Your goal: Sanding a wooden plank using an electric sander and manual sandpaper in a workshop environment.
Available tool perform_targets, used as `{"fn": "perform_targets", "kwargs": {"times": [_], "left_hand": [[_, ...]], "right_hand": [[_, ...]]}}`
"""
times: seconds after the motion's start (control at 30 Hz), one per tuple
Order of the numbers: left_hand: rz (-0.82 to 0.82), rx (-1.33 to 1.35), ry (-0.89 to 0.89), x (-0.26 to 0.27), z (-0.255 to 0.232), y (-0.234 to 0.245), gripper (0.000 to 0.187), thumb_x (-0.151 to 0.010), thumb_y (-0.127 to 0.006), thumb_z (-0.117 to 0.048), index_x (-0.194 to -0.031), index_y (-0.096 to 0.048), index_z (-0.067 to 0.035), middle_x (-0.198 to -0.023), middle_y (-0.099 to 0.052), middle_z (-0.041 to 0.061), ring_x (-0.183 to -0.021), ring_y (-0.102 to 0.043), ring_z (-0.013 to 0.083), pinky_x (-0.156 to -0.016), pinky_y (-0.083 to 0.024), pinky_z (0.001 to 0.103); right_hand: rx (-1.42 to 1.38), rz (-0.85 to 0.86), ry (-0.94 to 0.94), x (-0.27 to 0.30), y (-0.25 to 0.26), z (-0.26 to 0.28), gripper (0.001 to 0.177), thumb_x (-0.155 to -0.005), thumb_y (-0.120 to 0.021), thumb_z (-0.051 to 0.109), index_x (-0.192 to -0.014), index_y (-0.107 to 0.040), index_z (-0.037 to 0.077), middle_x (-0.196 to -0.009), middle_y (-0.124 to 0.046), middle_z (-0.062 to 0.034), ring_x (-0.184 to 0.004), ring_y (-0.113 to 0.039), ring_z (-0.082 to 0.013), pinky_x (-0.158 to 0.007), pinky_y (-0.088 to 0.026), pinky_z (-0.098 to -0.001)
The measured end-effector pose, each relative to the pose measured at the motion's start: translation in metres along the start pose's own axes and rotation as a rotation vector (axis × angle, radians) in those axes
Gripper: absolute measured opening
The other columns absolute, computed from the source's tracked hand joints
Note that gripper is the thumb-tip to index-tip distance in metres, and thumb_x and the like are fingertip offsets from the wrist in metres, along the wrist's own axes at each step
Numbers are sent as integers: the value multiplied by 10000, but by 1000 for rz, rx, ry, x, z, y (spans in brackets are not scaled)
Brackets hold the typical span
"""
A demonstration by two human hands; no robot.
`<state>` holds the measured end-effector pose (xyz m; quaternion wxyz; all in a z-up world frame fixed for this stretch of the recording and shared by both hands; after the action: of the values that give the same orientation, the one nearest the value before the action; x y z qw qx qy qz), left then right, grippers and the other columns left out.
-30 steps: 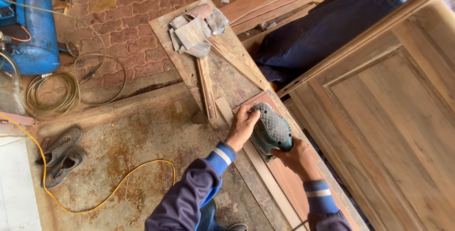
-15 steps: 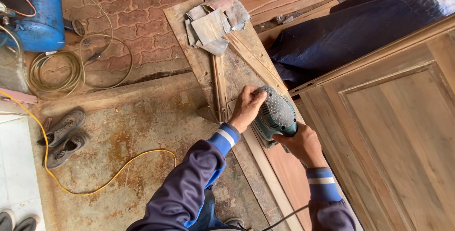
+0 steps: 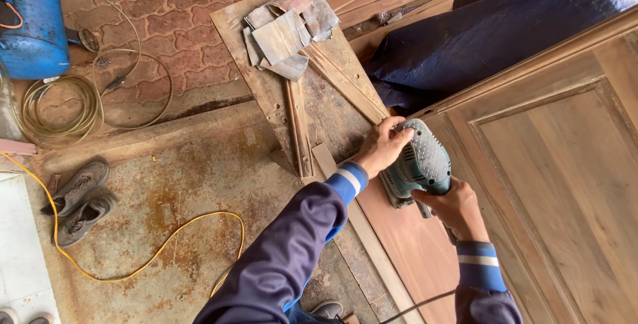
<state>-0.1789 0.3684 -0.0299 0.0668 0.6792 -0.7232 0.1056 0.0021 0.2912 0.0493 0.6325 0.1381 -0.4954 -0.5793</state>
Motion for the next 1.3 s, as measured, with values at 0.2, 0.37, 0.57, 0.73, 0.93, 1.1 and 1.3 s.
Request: {"fn": "perform_targets", "kwargs": {"times": [0.2,0.37,0.57,0.73,0.93,1.1,1.3], "left_hand": [[-3,75,46,-5,-6,23,538,-883,-684,-384,-1297,-618,-46,-1098,-700,114,-971,-667,209,-808,-572,346],[-8,149,157,21,-1,52,477,-854,-682,-353,-1232,-643,-63,-1068,-696,86,-895,-638,182,-699,-528,303],[37,132,204,39,8,42,463,-929,-602,-434,-1248,-663,-103,-1058,-688,76,-837,-610,191,-607,-498,284],[125,129,143,30,11,-2,500,-958,-531,-513,-1297,-618,-156,-1139,-680,47,-982,-650,177,-690,-563,321],[105,88,57,20,12,-53,511,-974,-596,-480,-1315,-637,-102,-1249,-673,86,-1156,-631,209,-950,-543,367],[149,69,73,7,13,-56,540,-961,-620,-474,-1317,-637,-68,-1170,-711,91,-1061,-658,181,-905,-559,336],[136,54,17,-13,10,-21,504,-972,-632,-454,-1275,-668,-52,-1081,-727,75,-986,-670,169,-855,-575,323]], "right_hand": [[-1,-18,127,-4,-3,17,361,-690,-890,275,-930,-773,31,-693,-760,-78,-592,-718,-148,-595,-570,-332],[87,34,107,21,-14,32,418,-693,-878,350,-970,-768,58,-748,-773,-123,-658,-747,-229,-663,-592,-384],[191,-31,178,35,-14,21,523,-654,-883,426,-1021,-756,75,-845,-773,-150,-767,-756,-302,-729,-587,-431],[137,-10,84,44,6,8,481,-684,-852,415,-1022,-761,85,-796,-778,-148,-715,-756,-282,-711,-585,-426],[49,-50,-5,36,17,-43,442,-665,-881,368,-963,-783,57,-757,-783,-98,-685,-753,-202,-718,-594,-384],[25,-48,-34,25,23,-47,426,-659,-879,334,-973,-783,63,-750,-784,-89,-679,-758,-200,-712,-604,-376],[93,-8,-12,6,16,-18,418,-681,-888,364,-935,-782,49,-727,-773,-109,-658,-747,-211,-699,-600,-381]]}}
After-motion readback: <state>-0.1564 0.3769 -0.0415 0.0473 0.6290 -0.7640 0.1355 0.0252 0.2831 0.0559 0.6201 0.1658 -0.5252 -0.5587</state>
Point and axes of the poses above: each hand's wrist, its own x-axis away from the middle knuckle, its own y-axis out of the back of the hand, z = x × y, the point moved 4 cm from there along -x, towards the middle knuckle
